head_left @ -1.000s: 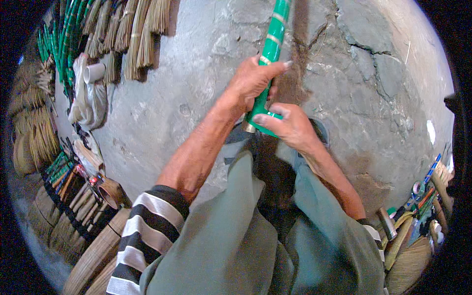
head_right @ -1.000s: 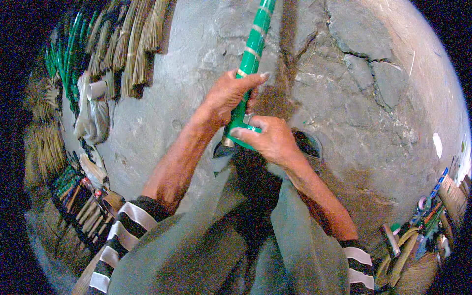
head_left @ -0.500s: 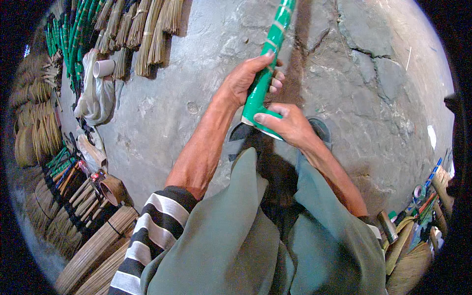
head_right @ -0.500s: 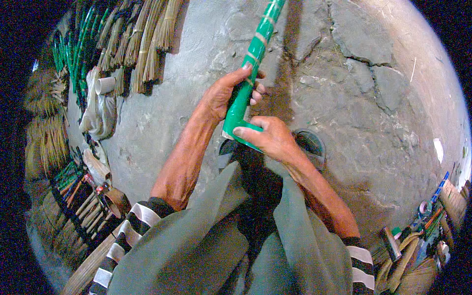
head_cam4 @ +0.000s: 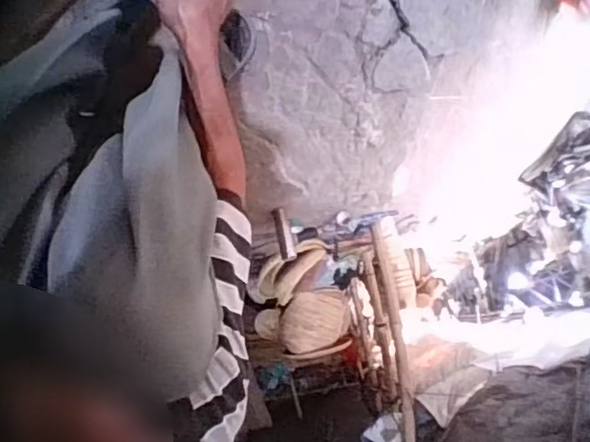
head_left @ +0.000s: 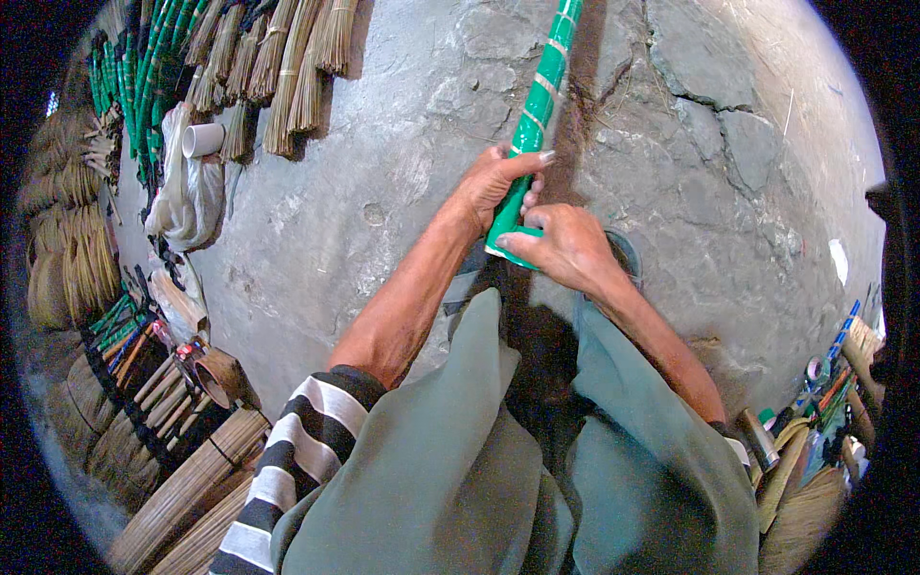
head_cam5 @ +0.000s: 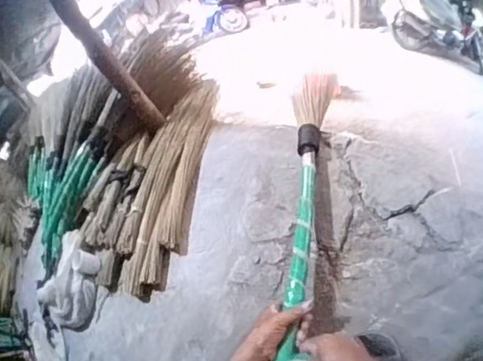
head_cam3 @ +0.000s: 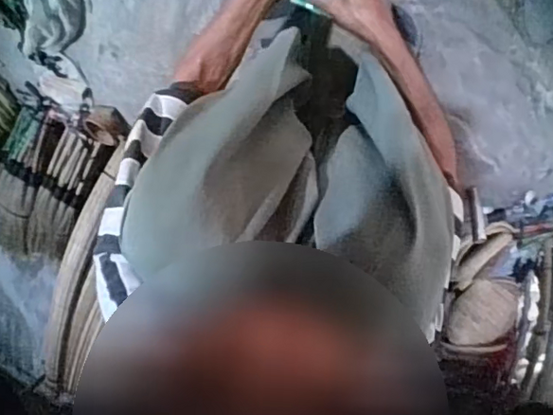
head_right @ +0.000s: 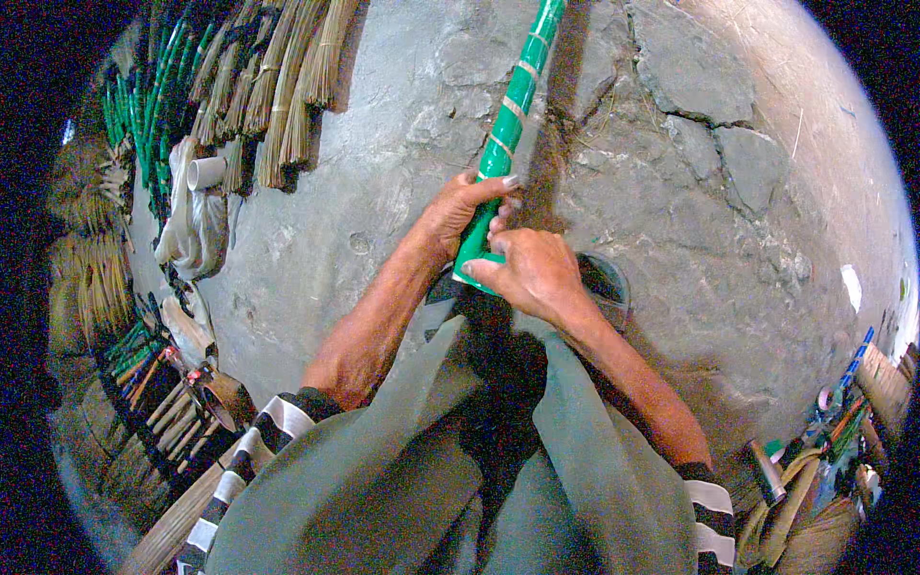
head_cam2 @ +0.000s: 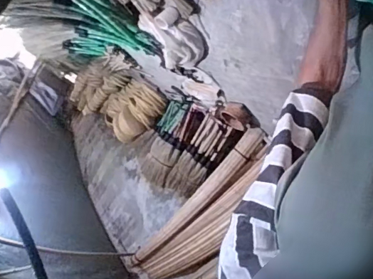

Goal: The person sits on the floor and wraps green tape around the handles of brooms. They pick up a broom, apply tape in a spiral pattern, cut the tape with scissors, and place the finished broom aside. The process is repeated for multiple brooms.

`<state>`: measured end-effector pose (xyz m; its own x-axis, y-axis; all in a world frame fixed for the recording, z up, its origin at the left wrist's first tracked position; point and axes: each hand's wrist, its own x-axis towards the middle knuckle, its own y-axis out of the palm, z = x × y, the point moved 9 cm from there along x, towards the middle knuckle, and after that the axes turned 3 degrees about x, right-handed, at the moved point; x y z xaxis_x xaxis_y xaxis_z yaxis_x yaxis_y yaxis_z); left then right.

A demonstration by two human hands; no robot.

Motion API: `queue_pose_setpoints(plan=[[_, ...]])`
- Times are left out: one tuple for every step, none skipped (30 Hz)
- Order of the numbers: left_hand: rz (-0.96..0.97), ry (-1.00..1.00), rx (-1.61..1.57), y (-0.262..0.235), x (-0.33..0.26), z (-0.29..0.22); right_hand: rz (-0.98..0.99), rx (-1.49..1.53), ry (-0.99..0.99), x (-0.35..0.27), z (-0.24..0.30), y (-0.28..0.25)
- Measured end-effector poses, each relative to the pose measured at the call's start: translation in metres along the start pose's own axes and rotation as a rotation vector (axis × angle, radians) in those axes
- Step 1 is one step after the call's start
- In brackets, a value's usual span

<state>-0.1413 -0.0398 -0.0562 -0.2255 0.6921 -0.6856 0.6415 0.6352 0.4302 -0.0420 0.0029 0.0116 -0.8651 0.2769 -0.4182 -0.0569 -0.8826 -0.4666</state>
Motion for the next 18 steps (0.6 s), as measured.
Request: queue_pose_setpoints(plan=[[-0.083, 0.010, 0.043, -0.008, 0.001, 0.002, 0.032, -0.066, 0.050, 0.006, -0.009, 0.010], [-0.166, 0.050, 0.139, -0.015, 0.001, 0.000, 0.027, -0.093, 0.041, 0.012, -0.013, 0.018], [-0.170, 0.144, 0.212, -0.014, 0.000, -0.006, 0.033, -0.130, 0.026, 0.015, -0.013, 0.025], [-0.242, 0.190, 0.312, -0.019, -0.003, -0.011, 0.039, -0.188, 0.066, 0.018, -0.017, 0.029], [-0.317, 0.237, 0.412, -0.024, -0.007, -0.017, 0.006, -0.205, 0.039, 0.018, -0.014, 0.029], [-0.385, 0.293, 0.579, -0.026, -0.013, -0.025, -0.005, -0.233, 0.011, 0.015, -0.009, 0.028], [-0.364, 0.235, 0.508, -0.028, -0.012, -0.022, -0.074, -0.236, -0.072, 0.012, 0.003, 0.021], [-0.321, 0.217, 0.438, -0.029, -0.012, -0.022, -0.039, -0.151, -0.062, 0.005, 0.006, 0.019], [-0.231, 0.221, 0.358, -0.024, -0.010, -0.022, -0.060, -0.042, -0.101, -0.002, 0.013, 0.013], [-0.111, 0.103, 0.153, -0.021, -0.006, -0.012, -0.021, 0.051, -0.074, -0.007, 0.014, 0.011], [0.004, 0.054, 0.023, -0.014, -0.003, -0.008, -0.055, 0.086, -0.087, -0.011, 0.017, 0.003], [0.118, 0.000, -0.107, -0.006, -0.001, -0.005, -0.030, 0.107, -0.033, -0.010, 0.013, 0.004], [0.182, -0.081, -0.229, -0.002, -0.001, 0.003, 0.016, 0.103, 0.076, -0.011, 0.003, 0.006], [0.160, -0.067, -0.238, -0.004, 0.003, 0.003, -0.069, 0.014, -0.069, -0.005, 0.014, 0.000], [0.114, -0.039, -0.147, -0.010, 0.006, 0.004, -0.101, -0.070, -0.103, 0.002, 0.014, 0.001], [0.025, -0.015, -0.057, -0.017, 0.008, 0.007, -0.125, -0.154, -0.135, 0.011, 0.013, 0.005], [-0.104, -0.020, 0.044, -0.030, 0.007, 0.011, -0.140, -0.233, -0.174, 0.018, 0.013, 0.011], [-0.301, 0.069, 0.458, -0.044, 0.002, 0.000, -0.152, -0.243, -0.185, 0.025, 0.011, 0.017]])
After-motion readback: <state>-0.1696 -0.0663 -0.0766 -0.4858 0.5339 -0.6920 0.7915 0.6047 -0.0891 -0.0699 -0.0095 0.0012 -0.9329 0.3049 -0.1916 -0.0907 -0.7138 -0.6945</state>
